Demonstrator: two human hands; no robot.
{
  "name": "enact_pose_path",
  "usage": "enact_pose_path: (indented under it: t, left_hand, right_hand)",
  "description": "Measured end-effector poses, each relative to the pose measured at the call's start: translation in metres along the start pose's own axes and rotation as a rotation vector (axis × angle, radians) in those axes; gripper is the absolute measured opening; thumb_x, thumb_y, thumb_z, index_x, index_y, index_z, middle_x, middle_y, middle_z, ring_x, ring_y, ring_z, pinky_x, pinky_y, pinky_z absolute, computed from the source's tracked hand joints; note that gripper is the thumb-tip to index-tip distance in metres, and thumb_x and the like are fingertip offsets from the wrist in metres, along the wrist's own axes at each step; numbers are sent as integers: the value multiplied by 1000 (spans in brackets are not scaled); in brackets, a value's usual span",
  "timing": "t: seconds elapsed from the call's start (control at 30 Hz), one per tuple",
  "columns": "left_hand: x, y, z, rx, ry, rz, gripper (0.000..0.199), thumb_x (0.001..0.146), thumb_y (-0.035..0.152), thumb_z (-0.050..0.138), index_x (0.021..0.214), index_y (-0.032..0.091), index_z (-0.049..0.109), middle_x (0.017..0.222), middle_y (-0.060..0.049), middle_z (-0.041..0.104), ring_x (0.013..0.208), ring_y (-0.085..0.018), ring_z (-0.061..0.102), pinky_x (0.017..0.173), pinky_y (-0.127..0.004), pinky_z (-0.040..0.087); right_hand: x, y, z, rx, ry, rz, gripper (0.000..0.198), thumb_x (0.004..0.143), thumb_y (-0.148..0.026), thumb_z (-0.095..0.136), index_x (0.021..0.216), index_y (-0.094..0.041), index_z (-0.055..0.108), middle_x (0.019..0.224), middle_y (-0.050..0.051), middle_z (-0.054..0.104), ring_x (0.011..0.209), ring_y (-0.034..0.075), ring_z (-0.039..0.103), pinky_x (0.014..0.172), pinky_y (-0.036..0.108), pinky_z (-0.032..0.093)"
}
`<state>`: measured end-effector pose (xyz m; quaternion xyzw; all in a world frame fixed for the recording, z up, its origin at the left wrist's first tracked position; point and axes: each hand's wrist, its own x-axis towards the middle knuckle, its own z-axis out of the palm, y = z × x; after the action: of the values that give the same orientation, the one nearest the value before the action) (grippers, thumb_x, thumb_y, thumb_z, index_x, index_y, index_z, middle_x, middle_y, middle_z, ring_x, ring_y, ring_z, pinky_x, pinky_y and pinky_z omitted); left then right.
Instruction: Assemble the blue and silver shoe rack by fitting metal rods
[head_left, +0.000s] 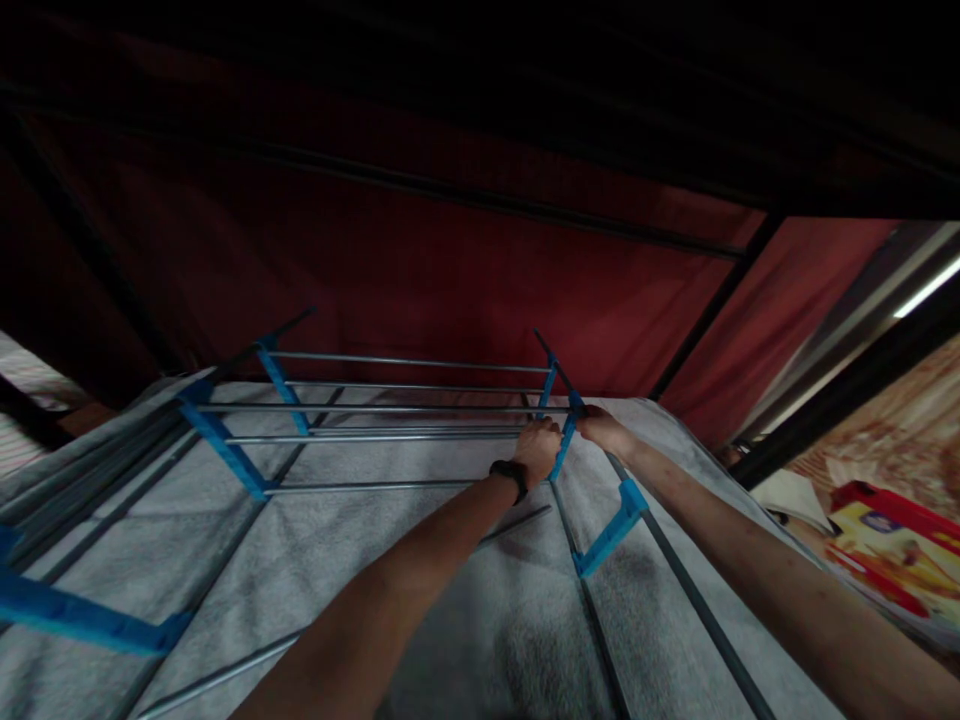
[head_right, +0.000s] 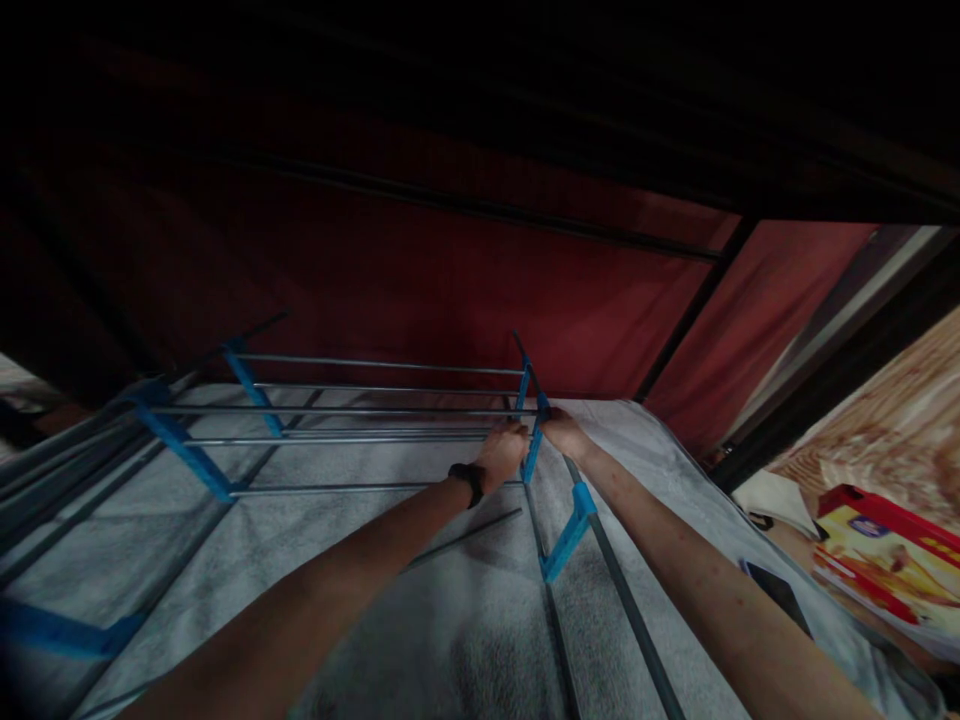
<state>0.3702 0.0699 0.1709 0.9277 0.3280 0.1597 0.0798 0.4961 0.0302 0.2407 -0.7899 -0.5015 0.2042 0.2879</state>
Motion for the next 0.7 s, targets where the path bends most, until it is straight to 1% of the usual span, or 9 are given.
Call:
enact_pose_path:
  t: [0.07, 0.13, 0.2, 0.27, 0.37, 0.43, 0.47, 0.57, 0.7]
  left_hand:
    - [-21, 3, -6, 51, 34, 49, 37, 93, 9, 45, 125, 12, 63, 129, -17, 63, 123, -25, 58, 109, -38, 42]
    - [-43, 4, -18, 91, 60, 158, 41, 91, 6, 43, 127, 14, 60, 127, -16, 63, 120, -24, 58, 107, -37, 43]
    - [-57, 1, -40, 102, 95, 273, 36, 93, 10, 44, 123, 18, 62, 124, -13, 64, 119, -24, 57, 105, -36, 44]
    - [-55, -11, -67, 106, 173, 287, 30, 96, 15, 43, 119, 20, 62, 123, -11, 64, 120, -25, 55, 106, -36, 42]
    - [-20, -43, -104, 118, 293, 139, 30, 99, 19, 39, 119, 18, 62, 123, -11, 63, 116, -23, 56, 105, -35, 43]
    - [13, -69, -116, 154, 322, 47, 31, 100, 20, 40, 123, 14, 61, 126, -13, 62, 120, -24, 55, 107, -37, 41]
    - [29, -82, -119, 174, 306, 19, 30, 99, 21, 43, 123, 13, 60, 127, -14, 63, 122, -24, 54, 108, -38, 41]
    - [64, -108, -113, 192, 167, -18, 29, 98, 23, 52, 123, 12, 60, 129, -15, 63, 125, -23, 55, 108, -35, 40]
    - [87, -115, -91, 150, 6, 6, 27, 96, 27, 56, 119, 15, 63, 130, -13, 65, 124, -21, 58, 105, -30, 42]
  right_hand:
    - [-1, 0, -1, 3, -4, 5, 25, 70, -14, 54, 89, -15, 70, 70, 4, 65, 75, 20, 61, 65, 25, 44]
    - [-1, 2, -2, 8, -5, -23, 26, 73, -15, 54, 93, -15, 69, 76, 5, 67, 81, 21, 62, 69, 26, 45]
    - [3, 4, -1, 51, 14, -91, 28, 74, -16, 55, 98, -16, 68, 85, 4, 69, 89, 21, 61, 75, 26, 46]
    - [11, 5, 0, 108, 36, -138, 30, 73, -16, 56, 101, -16, 66, 89, 4, 69, 92, 21, 61, 78, 26, 47]
    - [29, 0, 3, 220, -8, -144, 31, 73, -17, 53, 101, -14, 65, 86, 4, 69, 86, 20, 62, 74, 26, 48]
    - [42, -7, 4, 293, -22, -123, 31, 73, -18, 54, 102, -15, 64, 84, 4, 69, 86, 20, 63, 74, 25, 48]
    - [49, -10, 4, 315, -16, -105, 30, 73, -18, 55, 102, -16, 64, 85, 4, 69, 88, 20, 63, 74, 24, 48]
    - [68, -20, 4, 315, 16, -50, 31, 71, -17, 58, 101, -16, 63, 85, 4, 69, 89, 19, 63, 74, 23, 48]
    - [82, -22, 5, 314, -29, -66, 33, 68, -17, 61, 101, -15, 63, 83, 4, 69, 81, 18, 64, 68, 23, 48]
